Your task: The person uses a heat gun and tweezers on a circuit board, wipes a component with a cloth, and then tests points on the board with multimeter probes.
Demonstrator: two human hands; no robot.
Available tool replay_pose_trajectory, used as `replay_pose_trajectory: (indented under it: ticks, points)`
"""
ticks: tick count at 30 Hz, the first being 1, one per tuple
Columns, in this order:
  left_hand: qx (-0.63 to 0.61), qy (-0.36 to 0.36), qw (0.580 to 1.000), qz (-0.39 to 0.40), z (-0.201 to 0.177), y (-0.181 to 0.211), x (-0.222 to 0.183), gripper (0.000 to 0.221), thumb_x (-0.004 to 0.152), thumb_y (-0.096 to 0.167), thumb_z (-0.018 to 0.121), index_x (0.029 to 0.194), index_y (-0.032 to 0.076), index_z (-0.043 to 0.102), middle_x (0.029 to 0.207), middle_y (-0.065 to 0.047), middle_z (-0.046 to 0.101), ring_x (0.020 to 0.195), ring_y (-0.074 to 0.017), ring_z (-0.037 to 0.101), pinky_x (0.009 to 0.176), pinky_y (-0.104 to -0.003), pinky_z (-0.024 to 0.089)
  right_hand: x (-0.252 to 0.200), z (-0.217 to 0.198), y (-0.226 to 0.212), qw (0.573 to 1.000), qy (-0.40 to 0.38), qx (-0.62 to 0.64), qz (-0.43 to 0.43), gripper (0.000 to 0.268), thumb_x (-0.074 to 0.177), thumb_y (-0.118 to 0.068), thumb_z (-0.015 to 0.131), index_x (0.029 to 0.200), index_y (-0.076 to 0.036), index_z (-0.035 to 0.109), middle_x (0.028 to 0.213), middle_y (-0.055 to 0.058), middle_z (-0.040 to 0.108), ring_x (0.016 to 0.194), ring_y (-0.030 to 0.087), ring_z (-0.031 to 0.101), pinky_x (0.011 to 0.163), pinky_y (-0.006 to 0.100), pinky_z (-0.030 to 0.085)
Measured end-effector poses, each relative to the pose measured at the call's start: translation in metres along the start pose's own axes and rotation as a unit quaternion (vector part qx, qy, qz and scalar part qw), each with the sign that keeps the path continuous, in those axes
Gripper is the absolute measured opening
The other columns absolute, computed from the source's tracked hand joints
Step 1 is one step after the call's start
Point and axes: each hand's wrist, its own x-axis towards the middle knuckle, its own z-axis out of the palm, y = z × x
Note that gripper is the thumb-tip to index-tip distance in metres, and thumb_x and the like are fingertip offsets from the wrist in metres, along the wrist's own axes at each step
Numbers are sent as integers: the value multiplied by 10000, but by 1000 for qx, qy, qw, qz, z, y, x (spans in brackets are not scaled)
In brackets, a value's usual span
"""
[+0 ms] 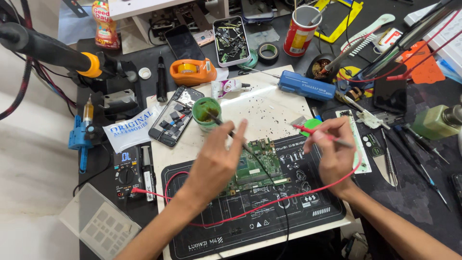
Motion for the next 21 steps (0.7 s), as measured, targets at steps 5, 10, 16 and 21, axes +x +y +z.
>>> replay_pose_trajectory:
  ticks: [5,10,16,21]
  points:
    - [-333,92,923,-169,-17,-9,5,344,1070,141,544,1391,28,597,1378,-169,602,1123,-228,718,968,-348,620,17,-18,6,973,88,205,54,195,1081,-131,509,1219,6,517,957,129,593,785,192,584,739,340,524]
    - [-553,99,802,-203,-5,-4,-2,408,1124,279,446,1375,-4,599,1475,-129,556,1258,-233,667,1122,-354,543,18,-11,1,974,76,198,86,464,1075,-204,462,1452,57,529,1231,130,636,1063,164,612,841,310,527]
    - [-649,54,698,-296,26,3,-3,252,1080,150,522,1208,-34,637,1204,-134,725,1130,-232,740,1047,-334,571,5,9,2,987,-28,32,152,395,1048,-144,545,1397,40,567,1147,123,704,879,133,665,812,250,549]
    - [-604,72,710,-355,42,18,-8,190,1034,108,579,1155,-25,638,1114,-108,734,1021,-183,739,923,-281,563,1,14,20,989,-98,11,109,296,1079,-86,591,1321,71,655,1065,146,703,859,157,683,810,260,571]
